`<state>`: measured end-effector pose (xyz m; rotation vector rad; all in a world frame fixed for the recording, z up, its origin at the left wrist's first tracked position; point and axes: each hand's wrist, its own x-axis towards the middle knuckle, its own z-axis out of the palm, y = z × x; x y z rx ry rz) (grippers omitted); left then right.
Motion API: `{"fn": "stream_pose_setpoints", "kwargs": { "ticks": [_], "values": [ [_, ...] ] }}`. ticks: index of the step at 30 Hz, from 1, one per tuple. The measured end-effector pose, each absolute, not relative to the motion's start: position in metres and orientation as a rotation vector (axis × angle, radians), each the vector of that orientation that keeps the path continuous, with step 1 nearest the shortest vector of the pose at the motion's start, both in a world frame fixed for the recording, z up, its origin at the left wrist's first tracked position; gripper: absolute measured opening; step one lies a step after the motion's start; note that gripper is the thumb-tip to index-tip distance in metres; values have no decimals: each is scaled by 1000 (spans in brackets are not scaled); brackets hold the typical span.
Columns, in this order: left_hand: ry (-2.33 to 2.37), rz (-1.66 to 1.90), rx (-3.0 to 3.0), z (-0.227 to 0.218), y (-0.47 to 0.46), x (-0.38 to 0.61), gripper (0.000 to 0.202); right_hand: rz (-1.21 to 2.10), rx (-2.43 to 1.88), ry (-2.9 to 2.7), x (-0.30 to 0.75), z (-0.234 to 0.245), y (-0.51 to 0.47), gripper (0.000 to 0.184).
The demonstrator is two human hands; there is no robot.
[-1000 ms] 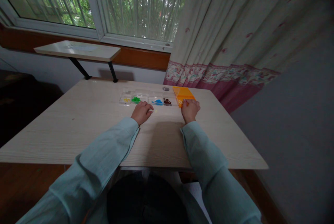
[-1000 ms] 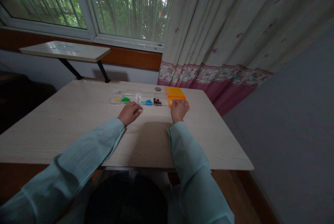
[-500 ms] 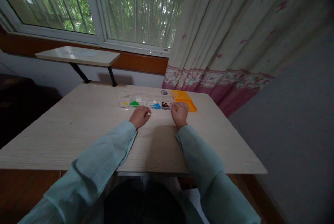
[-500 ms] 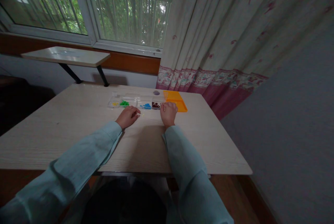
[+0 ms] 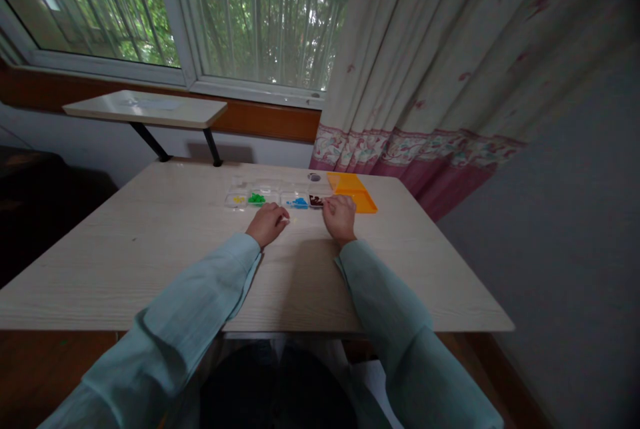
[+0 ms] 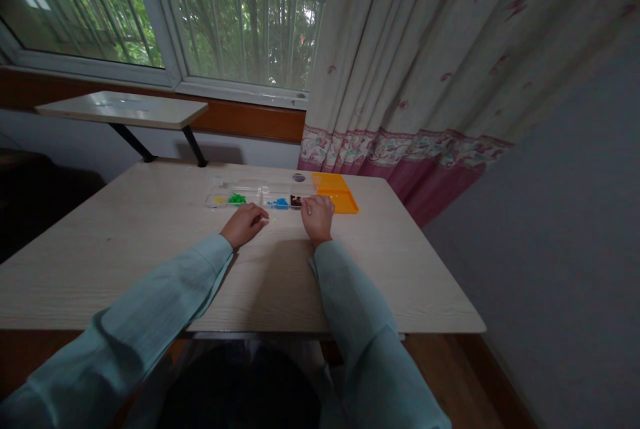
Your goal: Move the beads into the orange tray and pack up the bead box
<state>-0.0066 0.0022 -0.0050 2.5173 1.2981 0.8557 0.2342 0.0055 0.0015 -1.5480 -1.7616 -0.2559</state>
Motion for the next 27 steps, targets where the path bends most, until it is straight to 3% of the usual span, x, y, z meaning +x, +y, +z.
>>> {"fn": "stream_pose_setpoints", "kwargs": {
  "ticks": [18, 27],
  "values": [
    [1386, 778, 2647, 1, -7, 1, 19, -198, -1448, -1908, 221, 4, 1, 27],
    [1246, 1209, 1996, -6, 6, 1, 21, -155, -1167, -2240, 186, 5, -12, 30]
  ]
}}
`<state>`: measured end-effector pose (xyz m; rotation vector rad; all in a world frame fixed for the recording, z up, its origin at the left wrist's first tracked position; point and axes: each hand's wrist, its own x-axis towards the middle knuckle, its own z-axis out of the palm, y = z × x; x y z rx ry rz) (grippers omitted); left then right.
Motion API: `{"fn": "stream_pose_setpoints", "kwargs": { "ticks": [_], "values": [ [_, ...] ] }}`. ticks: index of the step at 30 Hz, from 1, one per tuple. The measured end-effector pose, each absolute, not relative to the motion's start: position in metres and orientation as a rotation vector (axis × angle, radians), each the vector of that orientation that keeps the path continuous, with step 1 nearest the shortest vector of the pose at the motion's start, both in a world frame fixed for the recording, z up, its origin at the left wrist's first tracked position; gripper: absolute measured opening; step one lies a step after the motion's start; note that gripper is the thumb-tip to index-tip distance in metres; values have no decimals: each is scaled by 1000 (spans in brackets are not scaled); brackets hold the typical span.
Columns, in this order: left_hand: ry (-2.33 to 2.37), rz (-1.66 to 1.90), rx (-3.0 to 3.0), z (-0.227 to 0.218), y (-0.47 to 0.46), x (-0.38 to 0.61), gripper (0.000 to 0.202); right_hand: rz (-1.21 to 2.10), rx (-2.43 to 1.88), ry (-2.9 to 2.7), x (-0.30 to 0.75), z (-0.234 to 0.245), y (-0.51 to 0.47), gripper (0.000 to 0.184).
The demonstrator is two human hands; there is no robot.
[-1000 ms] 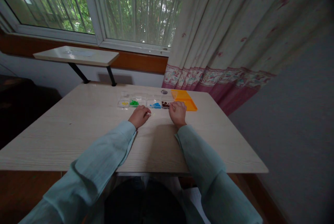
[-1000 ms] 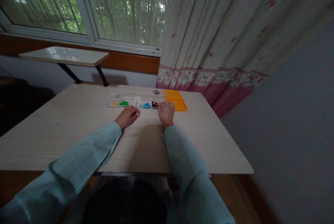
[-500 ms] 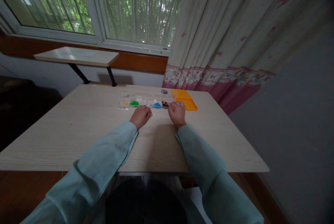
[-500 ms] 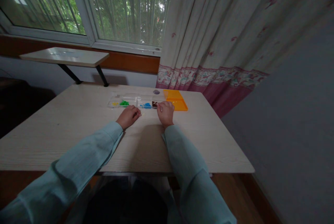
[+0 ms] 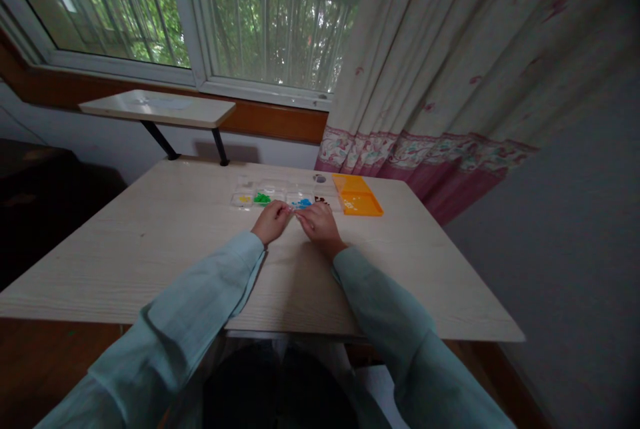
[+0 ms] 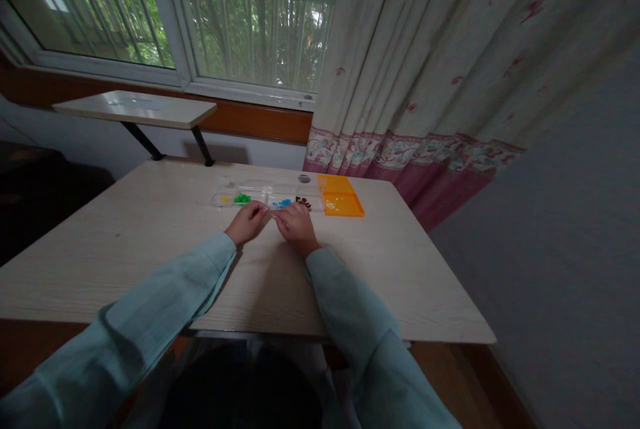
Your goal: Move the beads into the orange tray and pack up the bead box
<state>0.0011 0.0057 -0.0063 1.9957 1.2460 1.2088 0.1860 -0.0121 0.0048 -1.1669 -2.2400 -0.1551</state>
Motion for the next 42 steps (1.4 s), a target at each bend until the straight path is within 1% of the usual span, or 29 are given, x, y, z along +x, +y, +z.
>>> {"fn": "stream_pose_setpoints", "kwargs": {
  "ticks": [2, 7, 14, 23, 26, 32, 37, 42],
  "values": [
    [1187, 1236, 1824, -8, 9, 2, 23, -172, -1166, -2232, 181, 7, -16, 32],
    [1079, 1220, 1712, -12, 11, 6, 31, -223, -1226, -2155, 173, 11, -23, 34],
    [1029, 1214, 1617, -11, 8, 6, 40, -299, -1165, -2104, 172, 6, -21, 24],
    [1078, 1204, 1633, -7, 4, 5, 39, -322, -1195, -2095, 182, 9, -16, 22],
    [1134, 1202, 1664, -7, 4, 4, 38, -307, -1343, -1924, 208, 9, -5, 25],
    [1227, 1249, 1772, -5, 7, -2, 28, -239, -1687, -1553, 274, -2, 17, 33],
    [1335, 1216, 1990, -8, 11, -8, 27, -246, -1857, -1460, 289, -9, 21, 32],
    [1363, 1127, 2156, -12, 12, -9, 22, -278, -1904, -1473, 285, -10, 19, 32]
  ]
}}
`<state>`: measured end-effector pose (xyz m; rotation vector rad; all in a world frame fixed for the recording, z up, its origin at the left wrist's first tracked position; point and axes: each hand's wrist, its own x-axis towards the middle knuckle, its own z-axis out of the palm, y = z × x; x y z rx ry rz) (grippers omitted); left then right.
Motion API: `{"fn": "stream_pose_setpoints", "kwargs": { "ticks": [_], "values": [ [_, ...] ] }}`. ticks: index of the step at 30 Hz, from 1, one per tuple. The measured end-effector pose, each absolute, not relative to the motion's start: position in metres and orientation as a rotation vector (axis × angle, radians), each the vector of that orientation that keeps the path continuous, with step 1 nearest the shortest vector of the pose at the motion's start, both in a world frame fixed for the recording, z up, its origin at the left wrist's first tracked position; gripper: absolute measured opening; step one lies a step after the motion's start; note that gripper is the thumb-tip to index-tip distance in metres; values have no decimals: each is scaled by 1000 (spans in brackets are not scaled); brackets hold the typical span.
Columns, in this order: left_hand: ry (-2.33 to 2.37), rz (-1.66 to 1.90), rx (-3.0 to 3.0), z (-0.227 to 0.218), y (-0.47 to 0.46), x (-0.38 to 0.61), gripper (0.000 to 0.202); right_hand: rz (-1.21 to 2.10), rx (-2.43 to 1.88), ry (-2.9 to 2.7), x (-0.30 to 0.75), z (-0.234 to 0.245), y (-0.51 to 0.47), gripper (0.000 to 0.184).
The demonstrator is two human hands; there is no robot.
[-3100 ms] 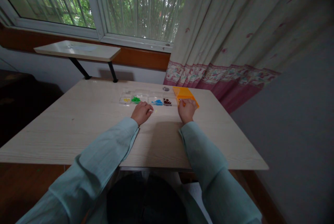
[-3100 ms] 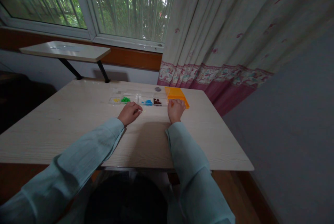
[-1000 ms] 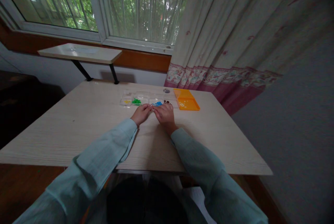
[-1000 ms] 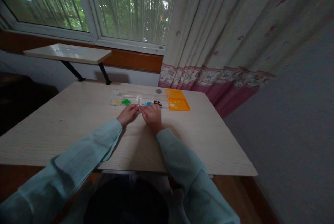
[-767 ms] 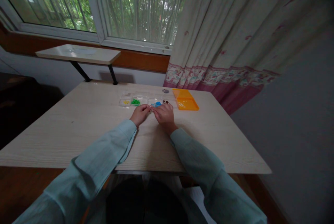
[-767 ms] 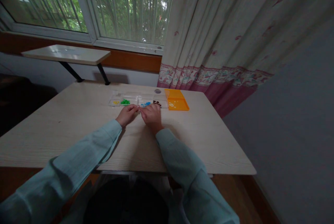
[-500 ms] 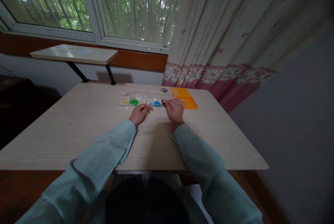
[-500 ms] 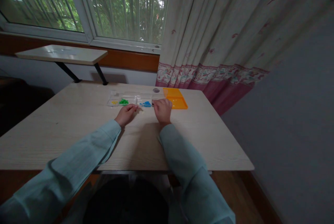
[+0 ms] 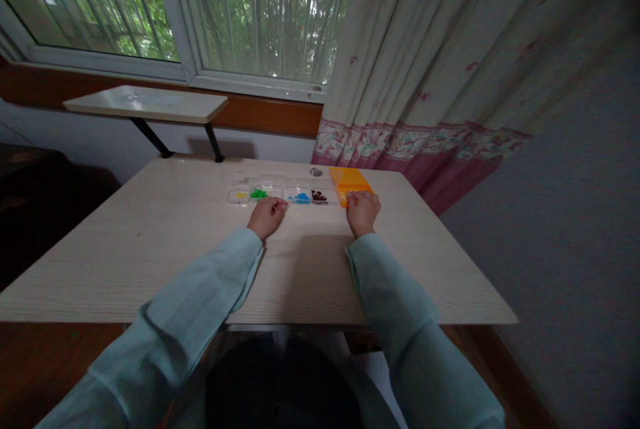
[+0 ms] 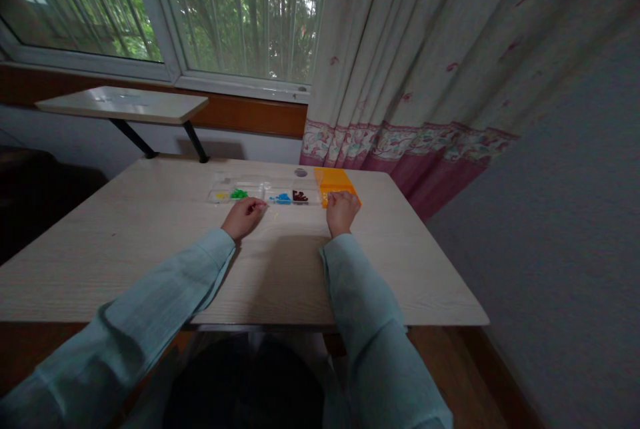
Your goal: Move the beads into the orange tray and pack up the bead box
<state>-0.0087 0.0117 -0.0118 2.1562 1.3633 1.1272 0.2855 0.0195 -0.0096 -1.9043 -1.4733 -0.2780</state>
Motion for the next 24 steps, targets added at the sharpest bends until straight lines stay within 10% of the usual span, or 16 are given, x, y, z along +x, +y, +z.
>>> {"fn": "stream_pose_setpoints", "kwargs": {
  "ticks": [24],
  "values": [
    [1421, 859, 2459, -6, 0, -5, 20, -184, -1639, -1786, 242, 0, 9, 30]
  ]
}}
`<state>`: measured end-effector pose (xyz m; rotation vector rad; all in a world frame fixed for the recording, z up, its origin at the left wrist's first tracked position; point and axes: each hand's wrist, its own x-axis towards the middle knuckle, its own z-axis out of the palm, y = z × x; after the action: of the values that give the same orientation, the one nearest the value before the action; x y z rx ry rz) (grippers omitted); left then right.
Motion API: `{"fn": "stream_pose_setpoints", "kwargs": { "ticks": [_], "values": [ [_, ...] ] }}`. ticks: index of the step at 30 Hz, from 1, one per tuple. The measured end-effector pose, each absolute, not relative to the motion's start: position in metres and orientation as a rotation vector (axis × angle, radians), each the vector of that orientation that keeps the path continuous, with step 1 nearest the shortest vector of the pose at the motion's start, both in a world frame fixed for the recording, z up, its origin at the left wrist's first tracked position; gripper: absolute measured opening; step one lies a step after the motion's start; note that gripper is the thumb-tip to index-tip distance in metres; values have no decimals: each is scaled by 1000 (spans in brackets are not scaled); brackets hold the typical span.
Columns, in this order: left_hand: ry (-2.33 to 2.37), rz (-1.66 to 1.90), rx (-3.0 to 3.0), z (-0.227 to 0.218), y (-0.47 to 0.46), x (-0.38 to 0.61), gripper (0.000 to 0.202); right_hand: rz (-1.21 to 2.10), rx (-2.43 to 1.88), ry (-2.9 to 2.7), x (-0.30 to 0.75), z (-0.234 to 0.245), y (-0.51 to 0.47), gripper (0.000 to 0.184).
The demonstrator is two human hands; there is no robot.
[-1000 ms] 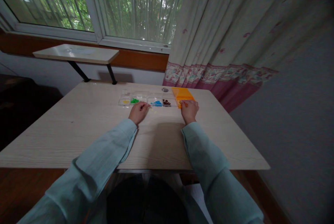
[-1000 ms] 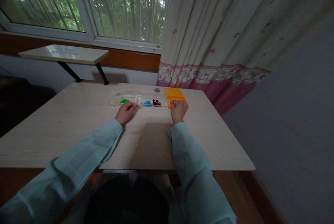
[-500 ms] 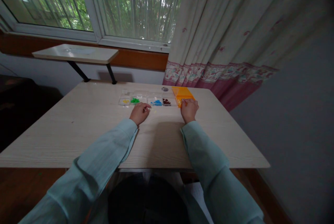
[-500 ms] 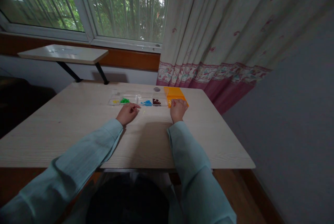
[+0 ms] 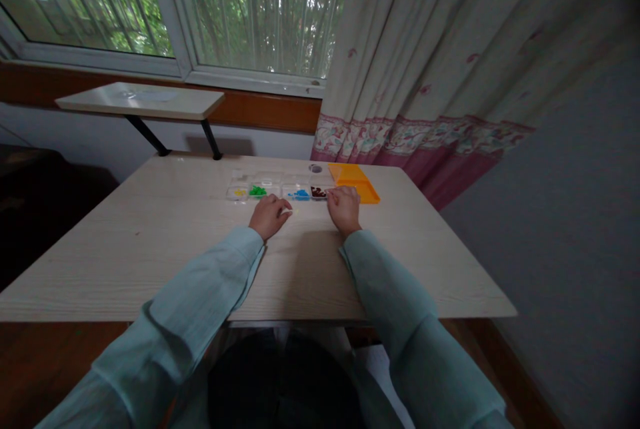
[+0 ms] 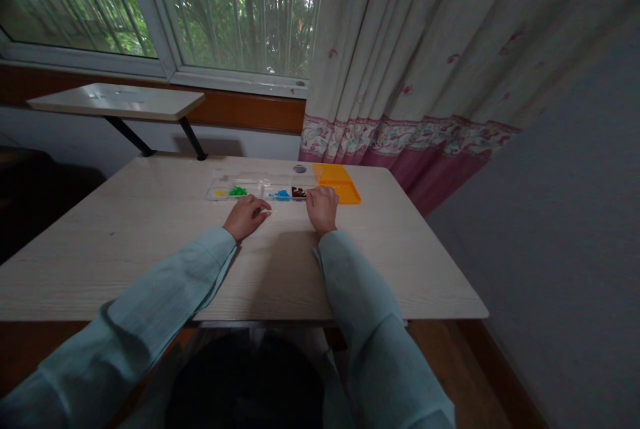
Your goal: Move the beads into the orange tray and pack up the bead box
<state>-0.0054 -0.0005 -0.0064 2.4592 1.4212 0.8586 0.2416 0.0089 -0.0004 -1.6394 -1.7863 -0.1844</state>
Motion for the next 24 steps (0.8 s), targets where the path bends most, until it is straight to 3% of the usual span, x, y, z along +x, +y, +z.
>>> {"fn": "stream_pose_setpoints", "kwargs": {
  "ticks": [14, 24],
  "values": [
    [1418, 863, 2440, -1, -4, -1, 28, -110, -1377, -1995, 217, 4, 1, 29],
    [1293, 1142, 1849, -3, 11, -5, 39, -142, -1162, -2208, 178, 4, -15, 30]
  ]
}}
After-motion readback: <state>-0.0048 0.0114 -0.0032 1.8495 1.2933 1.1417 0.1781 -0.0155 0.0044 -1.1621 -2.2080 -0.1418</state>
